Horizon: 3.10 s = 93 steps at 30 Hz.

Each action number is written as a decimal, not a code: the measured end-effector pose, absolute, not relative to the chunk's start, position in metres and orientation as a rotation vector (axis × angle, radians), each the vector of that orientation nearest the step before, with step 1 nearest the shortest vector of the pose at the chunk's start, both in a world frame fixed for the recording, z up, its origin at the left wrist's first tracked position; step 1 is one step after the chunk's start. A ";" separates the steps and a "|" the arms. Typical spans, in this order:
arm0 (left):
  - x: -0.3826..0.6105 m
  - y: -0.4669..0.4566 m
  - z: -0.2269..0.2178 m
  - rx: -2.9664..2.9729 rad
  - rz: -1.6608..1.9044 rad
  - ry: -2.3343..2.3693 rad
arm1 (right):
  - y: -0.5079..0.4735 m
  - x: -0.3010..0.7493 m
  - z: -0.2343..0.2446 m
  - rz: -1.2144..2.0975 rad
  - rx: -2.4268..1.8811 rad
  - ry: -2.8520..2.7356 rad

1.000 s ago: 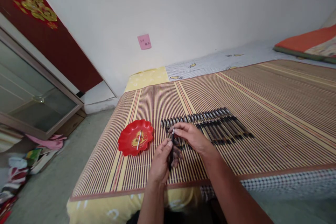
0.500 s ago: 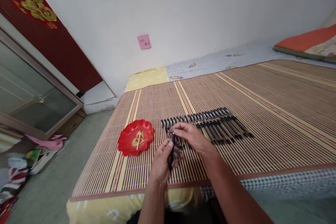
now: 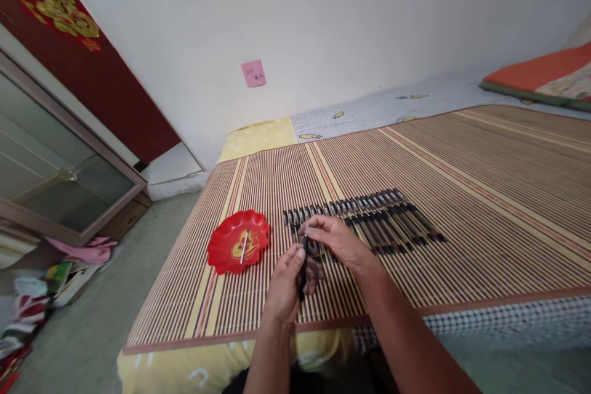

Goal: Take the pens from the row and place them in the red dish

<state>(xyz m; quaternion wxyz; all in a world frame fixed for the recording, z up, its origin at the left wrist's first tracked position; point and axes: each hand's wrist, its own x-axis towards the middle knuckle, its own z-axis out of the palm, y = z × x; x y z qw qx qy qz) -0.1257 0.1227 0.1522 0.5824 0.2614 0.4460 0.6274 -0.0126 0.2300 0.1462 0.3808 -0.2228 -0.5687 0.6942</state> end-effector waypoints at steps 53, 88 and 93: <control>-0.124 0.128 0.144 1.042 1.605 1.555 | 0.231 -0.022 0.138 1.575 -0.672 -1.553; -0.207 0.113 0.155 0.702 1.957 1.425 | 0.282 -0.136 0.141 0.571 -1.280 -2.660; -0.208 0.114 0.154 0.743 1.915 1.470 | 0.274 -0.140 0.140 0.668 -1.234 -2.626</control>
